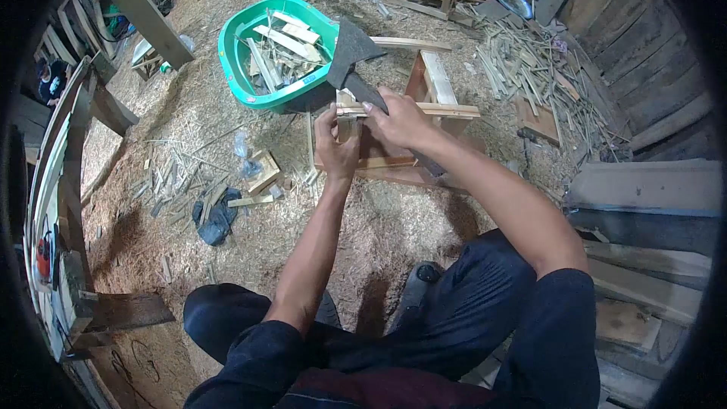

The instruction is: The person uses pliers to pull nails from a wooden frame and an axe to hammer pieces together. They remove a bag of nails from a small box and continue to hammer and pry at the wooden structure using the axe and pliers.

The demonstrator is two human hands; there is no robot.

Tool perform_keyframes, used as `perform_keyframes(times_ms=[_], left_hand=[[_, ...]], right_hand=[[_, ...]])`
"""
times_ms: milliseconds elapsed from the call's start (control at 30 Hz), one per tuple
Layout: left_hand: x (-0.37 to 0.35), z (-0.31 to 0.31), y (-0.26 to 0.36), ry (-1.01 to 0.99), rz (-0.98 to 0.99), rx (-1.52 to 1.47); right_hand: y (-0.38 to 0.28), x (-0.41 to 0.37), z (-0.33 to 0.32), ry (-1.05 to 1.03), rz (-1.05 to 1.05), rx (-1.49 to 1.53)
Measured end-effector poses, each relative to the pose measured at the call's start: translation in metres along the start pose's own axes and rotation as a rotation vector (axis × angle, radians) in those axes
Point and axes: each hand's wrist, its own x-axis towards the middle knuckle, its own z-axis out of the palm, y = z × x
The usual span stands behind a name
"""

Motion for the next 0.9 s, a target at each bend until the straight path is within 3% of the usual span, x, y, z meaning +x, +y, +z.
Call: perform_keyframes(times_ms=[167, 267, 567, 767, 900], left_hand=[[0.001, 0.002, 0.003, -0.005, -0.078, -0.022], [0.007, -0.001, 0.007, -0.036, -0.074, -0.023], [0.005, 0.000, 0.000, -0.037, -0.044, 0.004], [0.006, -0.002, -0.001, -0.036, 0.006, 0.028], [0.004, -0.002, -0.003, -0.053, -0.021, 0.023]], right_hand=[[-0.002, 0.001, -0.003, -0.029, 0.052, 0.009], [0.007, -0.003, -0.002, 0.111, -0.170, -0.046], [-0.049, -0.029, -0.042, -0.119, 0.092, -0.135], [-0.036, -0.033, -0.034, -0.028, -0.066, -0.249], [-0.059, -0.032, -0.048, -0.079, 0.056, -0.188]])
